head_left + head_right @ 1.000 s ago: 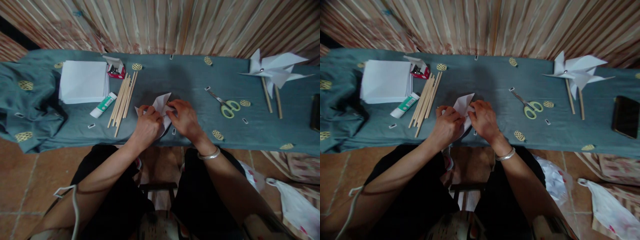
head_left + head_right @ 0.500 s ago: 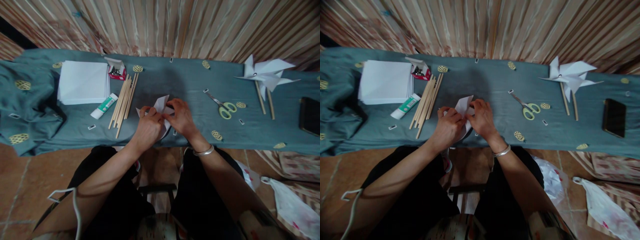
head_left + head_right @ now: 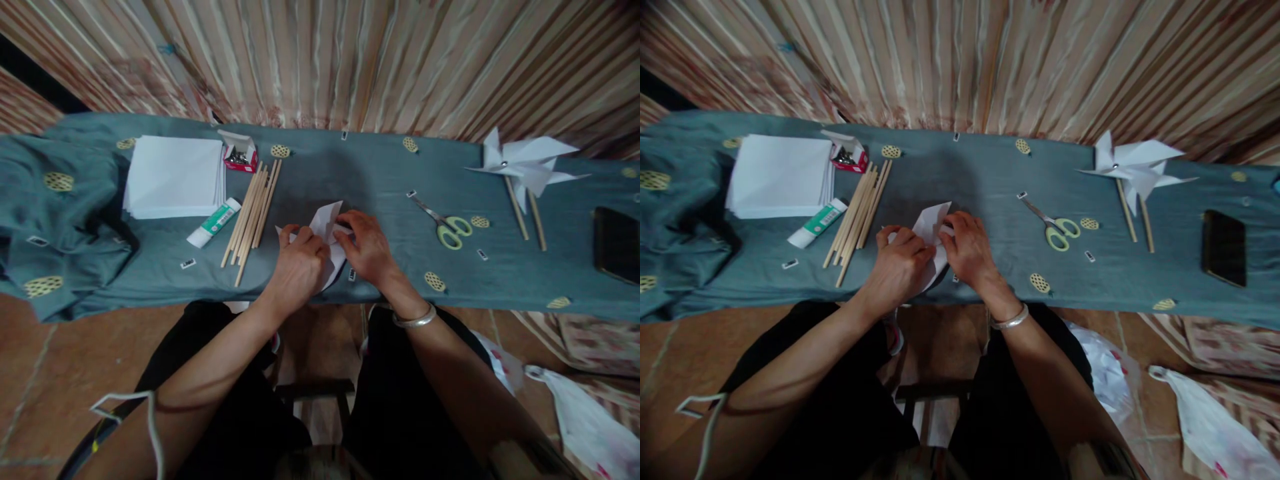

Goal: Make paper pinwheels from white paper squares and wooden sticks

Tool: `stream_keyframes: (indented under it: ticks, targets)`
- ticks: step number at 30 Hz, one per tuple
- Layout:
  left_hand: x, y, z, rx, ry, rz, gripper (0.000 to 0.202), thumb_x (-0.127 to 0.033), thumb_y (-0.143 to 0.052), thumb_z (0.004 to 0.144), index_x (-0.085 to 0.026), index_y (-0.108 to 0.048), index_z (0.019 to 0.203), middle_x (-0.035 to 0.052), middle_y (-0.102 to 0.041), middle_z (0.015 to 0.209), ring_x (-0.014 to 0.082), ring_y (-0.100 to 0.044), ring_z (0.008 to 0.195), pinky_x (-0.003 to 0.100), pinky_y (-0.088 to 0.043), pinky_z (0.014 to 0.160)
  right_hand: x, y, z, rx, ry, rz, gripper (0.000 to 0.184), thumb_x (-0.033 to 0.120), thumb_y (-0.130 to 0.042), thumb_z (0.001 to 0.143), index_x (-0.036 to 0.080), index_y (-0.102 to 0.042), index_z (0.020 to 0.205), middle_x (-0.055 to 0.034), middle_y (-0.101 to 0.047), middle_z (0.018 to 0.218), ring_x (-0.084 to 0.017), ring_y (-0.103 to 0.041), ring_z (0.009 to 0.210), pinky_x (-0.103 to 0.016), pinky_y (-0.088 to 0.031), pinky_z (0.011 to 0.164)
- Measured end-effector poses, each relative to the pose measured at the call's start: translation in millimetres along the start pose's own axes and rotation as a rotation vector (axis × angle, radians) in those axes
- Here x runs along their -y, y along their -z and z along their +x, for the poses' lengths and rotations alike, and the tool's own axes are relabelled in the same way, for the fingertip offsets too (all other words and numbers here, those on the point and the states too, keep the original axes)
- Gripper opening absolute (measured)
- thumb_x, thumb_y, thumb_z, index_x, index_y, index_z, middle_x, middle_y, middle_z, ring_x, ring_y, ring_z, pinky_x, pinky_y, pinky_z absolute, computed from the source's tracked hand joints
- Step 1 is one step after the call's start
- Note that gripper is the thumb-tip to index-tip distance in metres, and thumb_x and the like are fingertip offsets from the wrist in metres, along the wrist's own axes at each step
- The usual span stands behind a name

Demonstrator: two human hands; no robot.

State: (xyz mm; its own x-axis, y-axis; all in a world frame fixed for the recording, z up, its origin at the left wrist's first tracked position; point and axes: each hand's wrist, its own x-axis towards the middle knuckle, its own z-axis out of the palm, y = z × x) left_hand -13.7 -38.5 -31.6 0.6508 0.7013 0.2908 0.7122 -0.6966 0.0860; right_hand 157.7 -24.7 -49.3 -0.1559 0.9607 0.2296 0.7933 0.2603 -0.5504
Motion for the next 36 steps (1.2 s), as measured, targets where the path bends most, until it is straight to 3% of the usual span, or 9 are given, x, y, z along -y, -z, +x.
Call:
stream_keyframes:
  ticks: [4, 9, 14, 21, 28, 36]
  targets:
    - [0.7, 1.2, -1.8, -0.009, 0.023, -0.04, 0.02, -0.011, -0.052, 0.086, -0.015, -0.071, 0.088, 0.0071, -0.068, 0.08, 0.0274, -0.055, 0.09, 0.052, -0.034, 0.094, 2.8, 15.0, 2.6, 0.06, -0.031, -0.044, 0.032, 0.026, -0.036, 0.098, 0.016, -0.066, 0.098, -0.0123, -0.07, 0.1, -0.025, -0.063, 0.098, -0.037, -0.046, 0.09]
    - [1.3, -0.7, -3.8, -0.027, 0.048, -0.056, 0.024, -0.01, -0.05, 0.086, -0.016, -0.072, 0.092, 0.0082, -0.069, 0.082, 0.0282, -0.055, 0.091, 0.052, -0.035, 0.092, 13.5, 26.1, 9.9, 0.135, -0.16, -0.063, 0.027, 0.033, -0.048, 0.097, 0.016, -0.07, 0.098, -0.0084, -0.074, 0.093, -0.021, -0.068, 0.085, -0.031, -0.046, 0.075]
    - [1.2, -4.3, -5.6, -0.064, 0.056, -0.061, 0.022, -0.01, -0.052, 0.086, -0.016, -0.071, 0.095, 0.0073, -0.069, 0.081, 0.0277, -0.056, 0.091, 0.051, -0.035, 0.092, 18.5, 27.8, 19.6, 0.173, -0.256, -0.025, 0.03, 0.044, -0.064, 0.087, 0.017, -0.074, 0.094, -0.0076, -0.077, 0.096, -0.022, -0.071, 0.091, -0.031, -0.049, 0.078]
    - [-1.0, -7.3, -8.7, -0.101, 0.056, -0.058, 0.024, -0.01, -0.049, 0.089, -0.014, -0.071, 0.099, 0.0066, -0.069, 0.08, 0.0265, -0.056, 0.091, 0.049, -0.035, 0.094, 27.5, 26.9, 25.6, 0.246, -0.338, -0.019, 0.028, 0.035, -0.072, 0.078, 0.017, -0.076, 0.1, -0.0071, -0.077, 0.101, -0.023, -0.071, 0.092, -0.031, -0.049, 0.08]
    - [-1.0, -5.2, -11.2, -0.09, 0.063, -0.108, 0.024, -0.009, -0.051, 0.089, -0.012, -0.07, 0.103, 0.008, -0.069, 0.085, 0.027, -0.055, 0.092, 0.049, -0.035, 0.092, 30.0, 27.5, 22.2, 0.269, -0.34, -0.052, 0.016, 0.028, -0.069, 0.077, 0.016, -0.075, 0.084, -0.0042, -0.074, 0.083, -0.019, -0.067, 0.077, -0.026, -0.043, 0.067]
    - [-1.6, -7.5, -15.0, -0.113, 0.083, -0.125, 0.023, -0.012, -0.051, 0.092, -0.014, -0.07, 0.103, 0.0063, -0.069, 0.084, 0.026, -0.055, 0.093, 0.048, -0.032, 0.093, 28.1, 27.9, 19.5, 0.297, -0.288, 0.031, 0.018, 0.024, -0.069, 0.073, 0.017, -0.076, 0.087, -0.0014, -0.072, 0.078, -0.018, -0.065, 0.074, -0.024, -0.04, 0.063]
